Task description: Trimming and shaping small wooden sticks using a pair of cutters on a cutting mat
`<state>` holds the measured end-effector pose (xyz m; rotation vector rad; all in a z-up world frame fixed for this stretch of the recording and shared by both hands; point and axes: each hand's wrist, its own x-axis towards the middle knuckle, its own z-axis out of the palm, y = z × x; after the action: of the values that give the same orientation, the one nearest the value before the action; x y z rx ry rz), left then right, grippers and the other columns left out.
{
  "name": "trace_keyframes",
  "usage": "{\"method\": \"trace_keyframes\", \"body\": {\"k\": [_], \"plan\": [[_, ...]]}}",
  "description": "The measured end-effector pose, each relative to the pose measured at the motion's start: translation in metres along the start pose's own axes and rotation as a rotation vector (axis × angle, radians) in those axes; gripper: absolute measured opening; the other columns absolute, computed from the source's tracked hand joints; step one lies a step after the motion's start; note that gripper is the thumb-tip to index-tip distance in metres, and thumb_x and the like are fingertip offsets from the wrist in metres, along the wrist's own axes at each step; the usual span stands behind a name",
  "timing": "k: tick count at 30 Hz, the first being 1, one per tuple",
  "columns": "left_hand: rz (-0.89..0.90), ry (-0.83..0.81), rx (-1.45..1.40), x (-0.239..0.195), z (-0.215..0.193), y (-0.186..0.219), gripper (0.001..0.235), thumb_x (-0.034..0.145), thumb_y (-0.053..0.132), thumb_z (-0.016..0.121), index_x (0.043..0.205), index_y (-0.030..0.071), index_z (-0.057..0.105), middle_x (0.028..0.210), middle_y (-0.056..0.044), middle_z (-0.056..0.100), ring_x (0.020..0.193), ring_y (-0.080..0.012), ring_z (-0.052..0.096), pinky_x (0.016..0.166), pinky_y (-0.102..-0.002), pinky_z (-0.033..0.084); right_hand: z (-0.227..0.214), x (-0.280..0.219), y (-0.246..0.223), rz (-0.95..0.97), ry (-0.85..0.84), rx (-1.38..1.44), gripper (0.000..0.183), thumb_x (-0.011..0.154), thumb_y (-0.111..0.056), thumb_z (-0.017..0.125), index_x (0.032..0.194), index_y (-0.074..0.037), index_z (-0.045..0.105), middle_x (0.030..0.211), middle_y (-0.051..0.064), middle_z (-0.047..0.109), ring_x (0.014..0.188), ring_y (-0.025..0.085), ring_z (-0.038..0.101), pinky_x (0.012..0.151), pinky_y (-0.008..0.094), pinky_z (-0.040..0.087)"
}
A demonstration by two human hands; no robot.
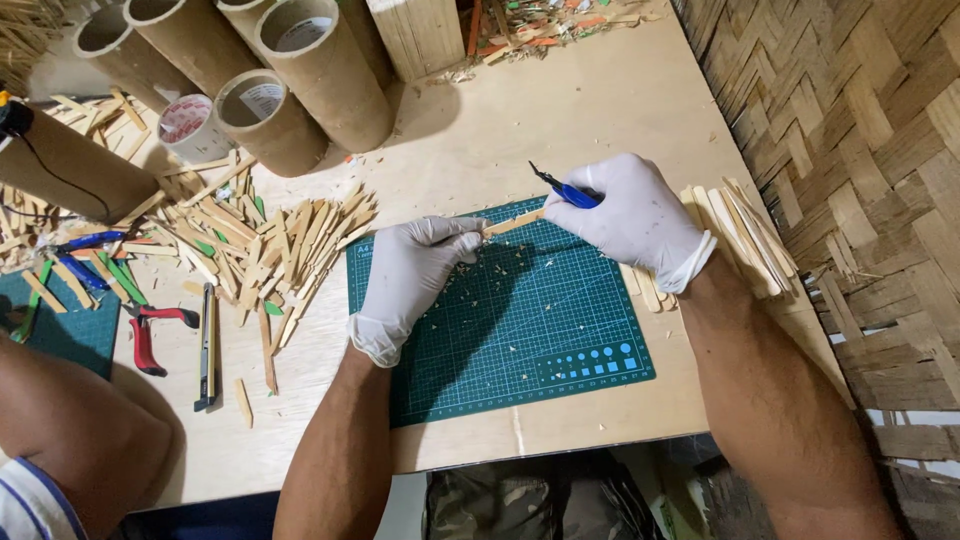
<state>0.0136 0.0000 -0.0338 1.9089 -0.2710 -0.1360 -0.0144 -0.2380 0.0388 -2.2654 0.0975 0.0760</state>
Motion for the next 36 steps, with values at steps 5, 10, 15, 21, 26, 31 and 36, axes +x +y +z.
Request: {"method": "trace_keyframes", "body": {"k": [5,10,15,21,26,31,36], "plan": [[-0.083,-0.025,0.052,-0.001,-0.002,0.005,0.018,0.086,0.011,0.081,0.104,0.012,0.082,0.084,-0.012,0.08,0.066,-0.0126,0.072,0.067,-0.023,0.055,0.002,-0.004,-0.003,-0.007,-0.02,-0.045,0.013,0.081,-0.027,0.074,0.074,-0.016,0.077,0.055,0.003,0.058,0.058,0.018,0.056,0.063,0.028,0.045],[0.069,-0.028,0.216,0.004,-0.003,-0.009,0.015,0.088,0.009,0.08,0.103,0.012,0.082,0.09,-0.016,0.079,0.082,-0.0271,0.076,0.073,-0.03,0.058,0.018,0.006,0.01,-0.035,-0.027,-0.082,0.012,0.081,-0.026,0.074,0.081,-0.016,0.079,0.057,0.005,0.062,0.061,0.019,0.059,0.066,0.029,0.048],[0.308,0.026,0.646,0.007,-0.007,-0.009,0.011,0.087,0.017,0.077,0.094,0.023,0.083,0.084,-0.006,0.073,0.08,-0.0283,0.067,0.07,-0.035,0.057,0.029,0.019,0.022,-0.048,-0.028,-0.317,0.02,0.083,-0.033,0.074,0.101,-0.028,0.082,0.084,0.0,0.073,0.081,0.025,0.07,0.08,0.038,0.054],[0.456,0.041,0.802,0.005,0.004,-0.012,0.01,0.082,0.02,0.081,0.091,0.022,0.083,0.08,-0.007,0.07,0.08,-0.0295,0.064,0.071,-0.039,0.054,0.04,0.022,0.028,-0.031,-0.041,-0.406,0.025,0.086,-0.033,0.073,0.111,-0.033,0.079,0.095,-0.004,0.073,0.092,0.022,0.071,0.087,0.04,0.056],[0.473,0.009,0.916,0.012,0.008,-0.027,0.01,0.082,0.024,0.079,0.09,0.028,0.082,0.077,-0.005,0.067,0.078,-0.0286,0.064,0.07,-0.039,0.054,0.041,0.017,0.021,0.001,-0.11,-0.472,0.032,0.087,-0.036,0.072,0.119,-0.036,0.076,0.107,-0.006,0.075,0.105,0.022,0.071,0.093,0.041,0.056],[0.482,0.024,0.995,0.013,0.009,-0.028,0.012,0.081,0.025,0.079,0.09,0.031,0.082,0.075,-0.005,0.065,0.075,-0.0279,0.063,0.068,-0.038,0.053,0.041,0.013,0.016,0.004,-0.147,-0.545,0.038,0.085,-0.038,0.072,0.123,-0.036,0.074,0.112,-0.007,0.074,0.11,0.022,0.07,0.097,0.044,0.055],[0.463,0.016,0.99,0.012,0.013,-0.024,0.007,0.083,0.024,0.079,0.087,0.028,0.083,0.071,-0.005,0.066,0.07,-0.026,0.064,0.069,-0.036,0.054,0.042,0.012,0.013,-0.012,-0.134,-0.626,0.033,0.085,-0.032,0.072,0.118,-0.035,0.076,0.108,-0.005,0.074,0.108,0.026,0.071,0.096,0.046,0.057]]}}
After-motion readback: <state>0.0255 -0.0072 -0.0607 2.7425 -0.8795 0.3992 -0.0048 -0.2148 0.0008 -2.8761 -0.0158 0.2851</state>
